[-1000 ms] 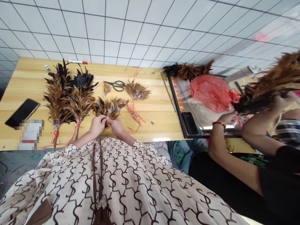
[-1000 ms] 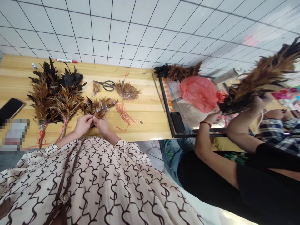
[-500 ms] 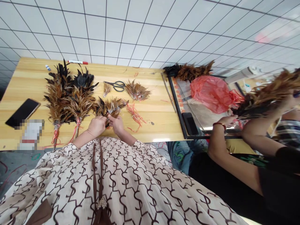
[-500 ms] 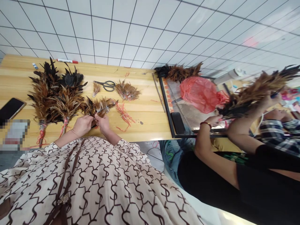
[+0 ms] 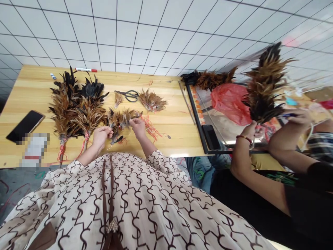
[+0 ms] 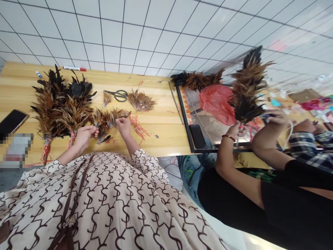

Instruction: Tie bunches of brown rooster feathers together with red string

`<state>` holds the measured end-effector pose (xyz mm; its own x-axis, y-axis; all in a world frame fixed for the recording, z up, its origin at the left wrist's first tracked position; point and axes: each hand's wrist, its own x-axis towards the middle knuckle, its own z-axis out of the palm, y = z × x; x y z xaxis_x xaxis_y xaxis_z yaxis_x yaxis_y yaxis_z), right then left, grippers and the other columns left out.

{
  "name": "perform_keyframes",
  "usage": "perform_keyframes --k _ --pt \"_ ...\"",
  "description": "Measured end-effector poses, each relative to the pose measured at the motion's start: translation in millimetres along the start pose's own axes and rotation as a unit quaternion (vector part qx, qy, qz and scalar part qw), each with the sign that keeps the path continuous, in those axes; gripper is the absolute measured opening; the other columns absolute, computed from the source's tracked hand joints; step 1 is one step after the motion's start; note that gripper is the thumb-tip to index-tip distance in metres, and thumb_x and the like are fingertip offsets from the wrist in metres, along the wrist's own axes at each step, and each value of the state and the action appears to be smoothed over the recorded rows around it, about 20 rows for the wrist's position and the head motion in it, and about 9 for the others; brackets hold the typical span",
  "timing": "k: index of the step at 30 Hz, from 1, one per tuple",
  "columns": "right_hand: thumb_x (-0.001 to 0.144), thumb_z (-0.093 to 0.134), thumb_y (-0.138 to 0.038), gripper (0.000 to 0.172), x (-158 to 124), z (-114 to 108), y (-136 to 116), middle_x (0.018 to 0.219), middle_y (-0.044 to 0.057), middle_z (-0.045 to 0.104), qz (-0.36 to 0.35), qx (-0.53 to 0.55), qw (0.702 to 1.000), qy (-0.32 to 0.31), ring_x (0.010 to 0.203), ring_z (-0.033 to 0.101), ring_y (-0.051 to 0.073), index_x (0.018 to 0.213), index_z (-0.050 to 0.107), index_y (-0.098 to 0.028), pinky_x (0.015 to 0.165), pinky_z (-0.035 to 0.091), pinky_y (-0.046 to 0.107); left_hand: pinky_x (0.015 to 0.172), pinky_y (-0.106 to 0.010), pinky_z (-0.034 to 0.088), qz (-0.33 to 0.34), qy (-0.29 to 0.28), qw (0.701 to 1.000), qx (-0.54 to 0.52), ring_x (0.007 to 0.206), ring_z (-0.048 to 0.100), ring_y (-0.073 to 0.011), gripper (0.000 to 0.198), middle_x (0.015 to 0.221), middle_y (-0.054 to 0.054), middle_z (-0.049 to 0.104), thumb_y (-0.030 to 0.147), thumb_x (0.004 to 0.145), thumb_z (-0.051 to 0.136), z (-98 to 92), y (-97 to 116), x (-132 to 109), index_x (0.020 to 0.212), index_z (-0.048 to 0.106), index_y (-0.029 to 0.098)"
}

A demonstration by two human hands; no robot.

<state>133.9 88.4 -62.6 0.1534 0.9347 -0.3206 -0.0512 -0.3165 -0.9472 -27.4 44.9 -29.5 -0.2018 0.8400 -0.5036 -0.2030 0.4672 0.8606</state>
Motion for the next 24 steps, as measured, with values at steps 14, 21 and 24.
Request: perform_keyframes --k 14,21,24 --pt "0.082 0.056 -0.042 0.032 -4.6 32.9 -19.3 0.086 0.012 0.072 0.006 -0.582 0.809 -0.082 0.082 0.065 0.019 0.084 0.073 -0.015 0.063 0.041 0.024 0.046 -0.022 0.037 -0.038 -0.011 0.999 -0.034 0.041 0.044 -0.0073 0.013 0.047 -0.002 0.058 0.018 0.056 0.07 1.6 6.0 -3.3 0.05 0.059 0.013" --pt "0.075 0.059 -0.022 0.016 3.0 30.3 -7.3 0.081 0.011 0.071 0.008 -0.544 0.837 -0.06 0.078 0.064 0.018 0.08 0.073 -0.015 0.062 0.039 0.024 0.046 -0.022 0.038 -0.046 -0.013 0.998 -0.038 0.04 0.045 -0.0071 0.012 0.047 -0.002 0.058 0.016 0.055 0.07 2.8 9.4 -4.9 0.05 0.06 0.012" --pt "0.069 0.061 -0.023 0.014 6.0 20.3 -1.2 0.056 0.002 0.061 0.013 -0.429 0.902 -0.045 0.059 0.056 0.013 0.059 0.065 -0.014 0.054 0.034 0.023 0.045 -0.021 0.038 -0.054 -0.005 0.997 -0.055 0.041 0.045 -0.0069 0.01 0.046 -0.001 0.057 0.014 0.055 0.07 3.8 11.2 -5.9 0.051 0.061 0.012"
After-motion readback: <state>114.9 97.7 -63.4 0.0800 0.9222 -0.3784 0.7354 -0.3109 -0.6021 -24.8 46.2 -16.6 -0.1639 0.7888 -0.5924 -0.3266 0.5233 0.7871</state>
